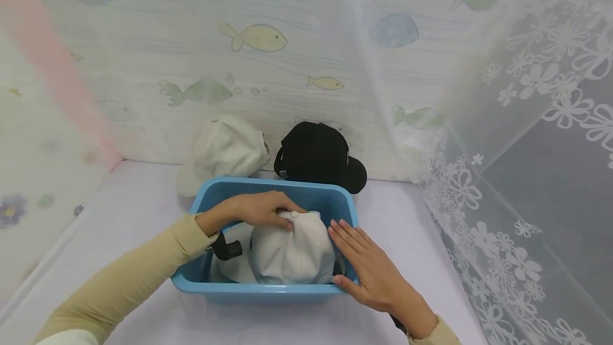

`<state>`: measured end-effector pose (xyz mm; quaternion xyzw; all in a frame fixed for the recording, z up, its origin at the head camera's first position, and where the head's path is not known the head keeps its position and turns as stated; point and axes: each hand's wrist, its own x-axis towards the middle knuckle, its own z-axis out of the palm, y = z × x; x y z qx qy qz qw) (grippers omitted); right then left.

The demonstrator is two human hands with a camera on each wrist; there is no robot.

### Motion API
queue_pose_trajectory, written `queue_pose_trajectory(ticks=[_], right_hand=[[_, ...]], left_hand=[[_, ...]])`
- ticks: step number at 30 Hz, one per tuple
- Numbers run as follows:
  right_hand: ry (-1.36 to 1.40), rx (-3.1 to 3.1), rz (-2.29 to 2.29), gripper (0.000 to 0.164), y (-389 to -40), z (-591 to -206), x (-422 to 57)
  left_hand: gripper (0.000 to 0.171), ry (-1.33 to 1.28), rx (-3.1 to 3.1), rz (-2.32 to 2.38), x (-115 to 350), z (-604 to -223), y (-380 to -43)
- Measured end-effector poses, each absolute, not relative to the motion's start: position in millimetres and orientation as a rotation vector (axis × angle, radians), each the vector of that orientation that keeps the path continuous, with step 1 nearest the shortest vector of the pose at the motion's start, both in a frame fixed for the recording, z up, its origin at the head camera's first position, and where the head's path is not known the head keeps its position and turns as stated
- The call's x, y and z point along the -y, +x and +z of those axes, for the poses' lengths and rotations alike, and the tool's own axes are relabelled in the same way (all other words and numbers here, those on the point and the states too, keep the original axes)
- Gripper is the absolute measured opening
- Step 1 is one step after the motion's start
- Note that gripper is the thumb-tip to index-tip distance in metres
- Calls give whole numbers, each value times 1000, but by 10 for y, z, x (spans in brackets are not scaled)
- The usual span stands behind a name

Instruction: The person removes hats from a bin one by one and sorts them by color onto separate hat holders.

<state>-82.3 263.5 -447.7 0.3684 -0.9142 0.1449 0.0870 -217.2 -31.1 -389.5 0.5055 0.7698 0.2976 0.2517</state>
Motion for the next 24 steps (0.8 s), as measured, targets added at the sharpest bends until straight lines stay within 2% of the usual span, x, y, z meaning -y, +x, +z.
queue_pose_trajectory(ticks=[13,24], right_hand=[[1080,2704,461,80,-814,-4512,-2643],[1073,2697,476,75,-794,-4546,-2676]], left_hand=[[39,1303,-2073,1046,421,-3766,-2177],[40,1412,-2110,1209,551,-3544,-2121]])
